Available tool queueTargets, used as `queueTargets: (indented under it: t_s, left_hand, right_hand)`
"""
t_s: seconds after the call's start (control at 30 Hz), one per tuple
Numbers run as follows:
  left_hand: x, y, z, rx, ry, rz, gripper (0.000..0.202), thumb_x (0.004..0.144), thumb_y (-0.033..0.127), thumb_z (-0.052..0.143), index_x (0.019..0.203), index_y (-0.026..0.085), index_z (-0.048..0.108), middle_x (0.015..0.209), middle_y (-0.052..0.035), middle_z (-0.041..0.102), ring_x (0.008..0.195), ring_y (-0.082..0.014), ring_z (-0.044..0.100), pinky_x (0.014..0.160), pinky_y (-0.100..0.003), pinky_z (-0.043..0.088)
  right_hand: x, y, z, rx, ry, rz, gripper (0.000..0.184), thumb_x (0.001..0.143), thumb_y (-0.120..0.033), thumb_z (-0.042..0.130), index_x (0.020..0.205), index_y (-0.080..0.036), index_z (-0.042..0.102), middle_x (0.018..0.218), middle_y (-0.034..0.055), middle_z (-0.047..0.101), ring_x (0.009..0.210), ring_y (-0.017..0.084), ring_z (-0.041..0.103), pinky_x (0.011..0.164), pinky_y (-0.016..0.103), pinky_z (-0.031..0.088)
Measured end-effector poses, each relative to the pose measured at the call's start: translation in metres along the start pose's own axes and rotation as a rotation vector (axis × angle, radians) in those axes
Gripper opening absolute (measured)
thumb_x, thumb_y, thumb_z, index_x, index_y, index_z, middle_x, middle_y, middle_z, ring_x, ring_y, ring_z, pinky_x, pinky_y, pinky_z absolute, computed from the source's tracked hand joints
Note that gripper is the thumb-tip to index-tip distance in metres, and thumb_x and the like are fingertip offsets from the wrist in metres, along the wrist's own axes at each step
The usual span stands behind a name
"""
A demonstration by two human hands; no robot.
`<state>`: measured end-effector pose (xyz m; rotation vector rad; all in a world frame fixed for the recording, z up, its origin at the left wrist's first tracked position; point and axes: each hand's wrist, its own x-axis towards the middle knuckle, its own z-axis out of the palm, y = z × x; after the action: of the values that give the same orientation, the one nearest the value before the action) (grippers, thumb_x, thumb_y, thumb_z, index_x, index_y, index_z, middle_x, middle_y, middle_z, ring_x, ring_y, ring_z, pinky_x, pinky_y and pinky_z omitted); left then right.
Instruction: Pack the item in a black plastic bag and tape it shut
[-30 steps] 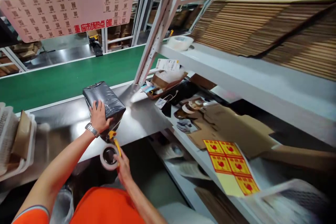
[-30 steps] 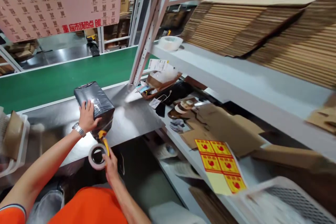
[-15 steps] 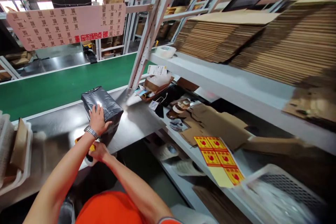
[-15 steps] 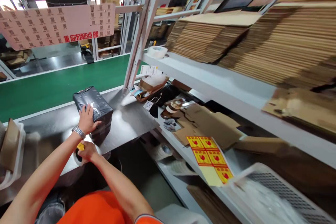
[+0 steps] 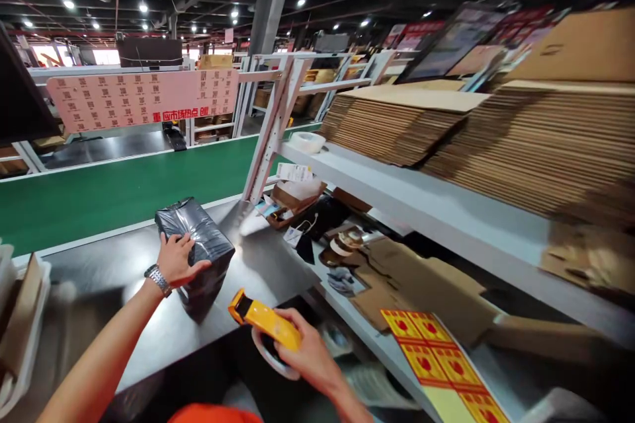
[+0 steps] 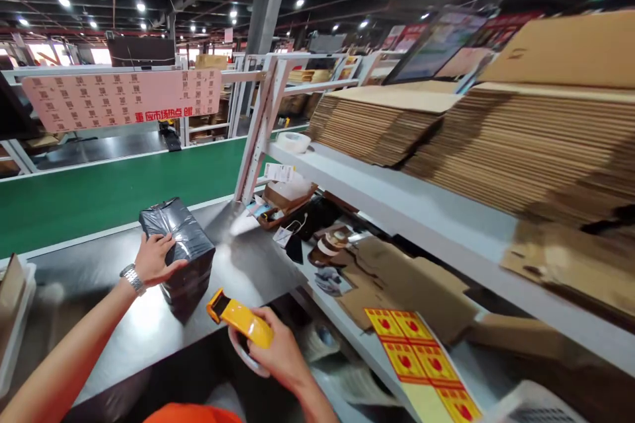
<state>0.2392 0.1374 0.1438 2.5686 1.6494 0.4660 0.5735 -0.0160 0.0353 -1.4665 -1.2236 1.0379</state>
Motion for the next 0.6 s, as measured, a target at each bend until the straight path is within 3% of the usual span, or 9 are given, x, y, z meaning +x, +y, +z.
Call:
queueTargets:
  t_s: [0.1,0.17,0.3,0.43,0.53,0.6]
  left_hand:
    - [0.012,-0.005,-0.009,0.009,-0.011,0.031,0.062,0.099,0.073,0.058,0.129,0.023,0.081,0.141,-0.0173,0.075,0.131,-0.0430,0.064,0.126,-0.080,0.027]
    - [0.023,-0.005,-0.007,0.027,0.015,0.035,0.062,0.102,0.067,0.058,0.138,0.019,0.076,0.148,-0.0205,0.070,0.143,-0.0421,0.058,0.129,-0.073,0.031]
    - [0.041,-0.002,0.004,0.065,-0.028,-0.017,0.064,0.107,0.052,0.053,0.159,0.013,0.058,0.174,-0.0229,0.044,0.164,-0.0414,0.037,0.132,-0.068,0.031]
    - [0.048,0.003,0.005,0.026,-0.132,-0.082,0.060,0.103,0.051,0.061,0.153,0.018,0.064,0.170,-0.0199,0.052,0.163,-0.0447,0.038,0.132,-0.074,0.027]
    - [0.044,0.023,0.001,-0.217,0.010,-0.227,0.062,0.099,0.054,0.067,0.148,0.018,0.069,0.166,-0.0201,0.057,0.162,-0.0429,0.040,0.136,-0.069,0.023]
    - [0.038,0.050,0.001,-0.595,0.163,-0.380,0.069,0.101,0.065,0.060,0.152,0.019,0.066,0.161,-0.0196,0.062,0.154,-0.0377,0.052,0.133,-0.060,0.036]
  right_hand:
    - [0.027,-0.032,-0.033,0.002,-0.022,-0.088,0.051,0.059,-0.029,0.088,0.109,-0.035,0.079,0.100,0.0125,0.081,0.088,0.041,0.077,0.079,0.056,0.063]
    - [0.051,-0.052,-0.044,0.053,-0.040,-0.163,0.055,0.062,-0.035,0.089,0.116,-0.032,0.076,0.103,0.0131,0.081,0.090,0.039,0.078,0.082,0.054,0.065]
    - [0.106,-0.083,-0.049,0.144,-0.105,-0.272,0.059,0.059,-0.036,0.091,0.115,-0.029,0.074,0.107,0.0108,0.080,0.096,0.036,0.078,0.089,0.052,0.066]
    - [0.158,-0.102,-0.046,0.184,-0.208,-0.316,0.057,0.059,-0.037,0.093,0.112,-0.025,0.075,0.107,0.0120,0.080,0.101,0.036,0.077,0.092,0.050,0.065]
    - [0.186,-0.104,-0.044,0.159,-0.273,-0.362,0.053,0.062,-0.033,0.092,0.111,-0.025,0.075,0.106,0.0113,0.081,0.100,0.035,0.078,0.092,0.048,0.066]
    - [0.199,-0.100,-0.045,0.148,-0.342,-0.427,0.051,0.065,-0.030,0.091,0.113,-0.026,0.074,0.106,0.0104,0.081,0.098,0.033,0.079,0.090,0.045,0.067]
